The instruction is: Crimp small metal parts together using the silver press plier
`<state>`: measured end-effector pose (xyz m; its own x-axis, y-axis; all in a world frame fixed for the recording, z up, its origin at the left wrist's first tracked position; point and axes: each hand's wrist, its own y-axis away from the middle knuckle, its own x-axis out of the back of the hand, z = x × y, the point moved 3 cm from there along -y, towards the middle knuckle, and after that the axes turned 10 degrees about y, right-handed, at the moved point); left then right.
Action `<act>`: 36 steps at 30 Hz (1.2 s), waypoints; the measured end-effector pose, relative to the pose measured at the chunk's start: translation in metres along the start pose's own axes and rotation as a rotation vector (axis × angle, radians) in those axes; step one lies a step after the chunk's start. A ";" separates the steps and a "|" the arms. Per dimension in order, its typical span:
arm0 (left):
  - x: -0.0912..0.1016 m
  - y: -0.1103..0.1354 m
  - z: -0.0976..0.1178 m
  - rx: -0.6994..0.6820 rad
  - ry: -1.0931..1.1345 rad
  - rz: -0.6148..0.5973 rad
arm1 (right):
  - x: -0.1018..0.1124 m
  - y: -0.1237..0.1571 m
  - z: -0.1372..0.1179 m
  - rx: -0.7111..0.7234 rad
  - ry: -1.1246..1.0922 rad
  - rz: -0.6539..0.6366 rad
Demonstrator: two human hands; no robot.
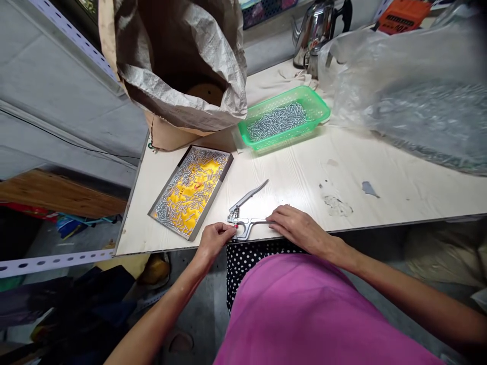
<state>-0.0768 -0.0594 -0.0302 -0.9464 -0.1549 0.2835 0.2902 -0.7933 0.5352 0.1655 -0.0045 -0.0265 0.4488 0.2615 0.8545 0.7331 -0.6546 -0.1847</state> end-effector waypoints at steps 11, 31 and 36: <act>0.003 -0.008 0.006 0.055 -0.217 -0.104 | -0.005 0.001 0.003 -0.011 0.000 -0.014; -0.001 -0.005 0.013 0.138 -0.242 -0.153 | -0.007 -0.057 0.030 0.091 0.302 -0.133; -0.001 -0.005 0.013 0.139 -0.239 -0.148 | -0.002 -0.065 0.028 0.134 0.331 -0.153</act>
<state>-0.0756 -0.0477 -0.0229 -0.9243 0.1126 0.3646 0.1836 -0.7063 0.6837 0.1314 0.0574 -0.0298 0.1558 0.0916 0.9835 0.8486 -0.5220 -0.0858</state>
